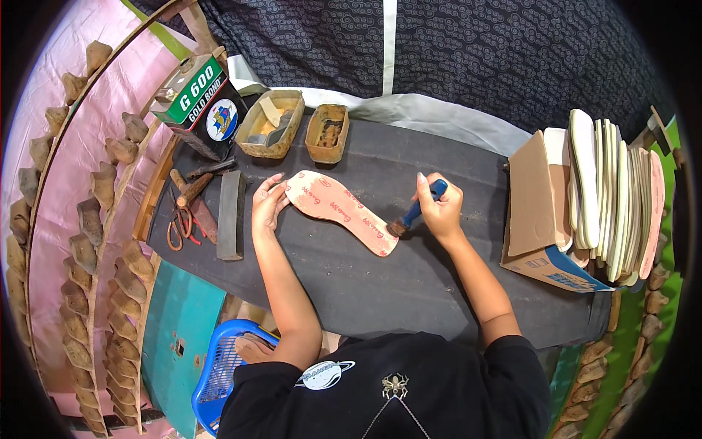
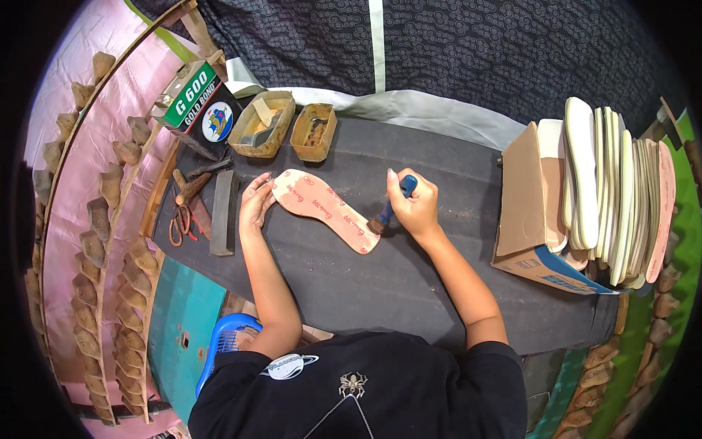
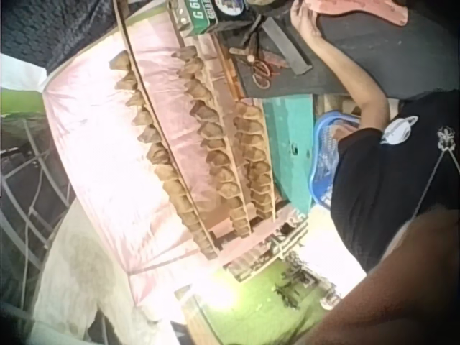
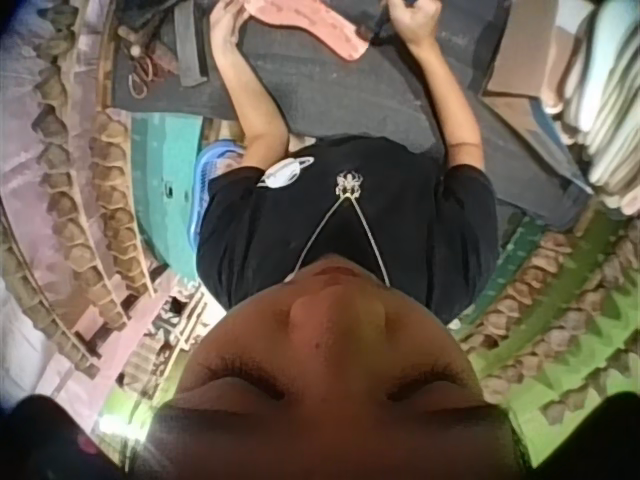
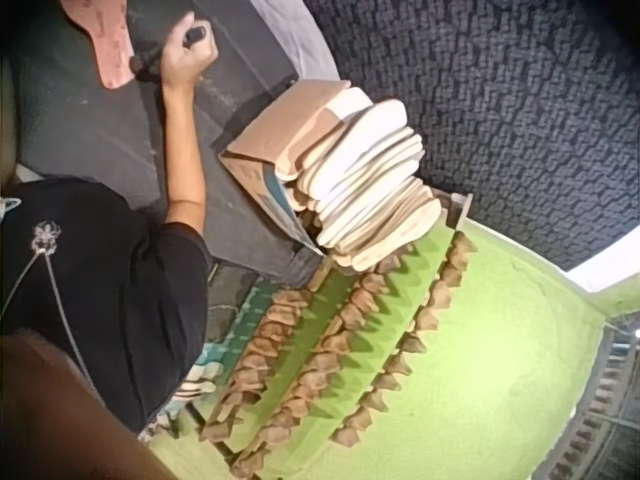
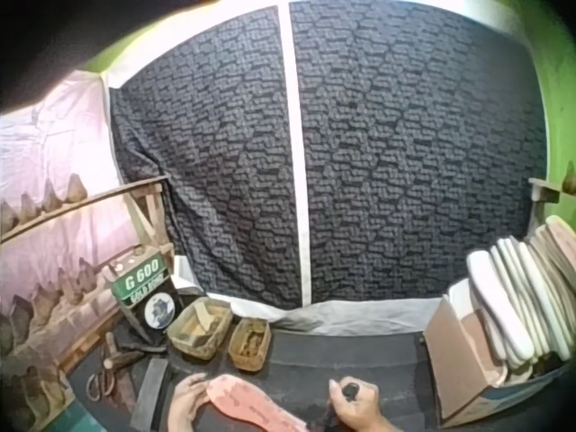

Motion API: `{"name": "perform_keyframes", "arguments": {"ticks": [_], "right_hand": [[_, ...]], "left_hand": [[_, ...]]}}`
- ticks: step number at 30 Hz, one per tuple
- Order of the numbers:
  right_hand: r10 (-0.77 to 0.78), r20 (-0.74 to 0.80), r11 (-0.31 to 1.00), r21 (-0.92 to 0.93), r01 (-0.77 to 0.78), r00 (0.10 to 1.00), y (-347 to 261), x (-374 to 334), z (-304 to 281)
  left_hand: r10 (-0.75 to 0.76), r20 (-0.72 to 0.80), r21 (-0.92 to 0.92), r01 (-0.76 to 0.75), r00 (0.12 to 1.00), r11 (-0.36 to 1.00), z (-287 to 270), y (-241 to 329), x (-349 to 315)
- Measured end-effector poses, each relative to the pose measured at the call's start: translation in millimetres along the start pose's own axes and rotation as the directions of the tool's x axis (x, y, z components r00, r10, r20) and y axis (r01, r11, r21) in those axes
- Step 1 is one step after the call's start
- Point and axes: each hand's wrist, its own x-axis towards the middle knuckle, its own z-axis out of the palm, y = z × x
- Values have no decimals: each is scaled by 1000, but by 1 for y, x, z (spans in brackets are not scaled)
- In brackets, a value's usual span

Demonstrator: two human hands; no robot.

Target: Apply adhesive to the surface of shoe insoles using a brush.

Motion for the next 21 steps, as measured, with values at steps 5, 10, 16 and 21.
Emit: {"name": "perform_keyframes", "arguments": {"ticks": [5,10,16,21], "right_hand": [[-67,-41,994,79,70,997,2,10,28],[-91,23,996,22,90,996,10,6,34],[-52,61,999,9,51,997,-2,-4,12],[-42,29,999,-9,42,999,-1,-15,-7]], "left_hand": [[-7,-4,7,8,1000,1000,2,-1,0],[-27,-23,67,29,999,997,1,-2,-1],[-19,-19,43,20,1000,999,0,0,-1],[-23,-14,56,23,1000,998,3,2,-1]]}}
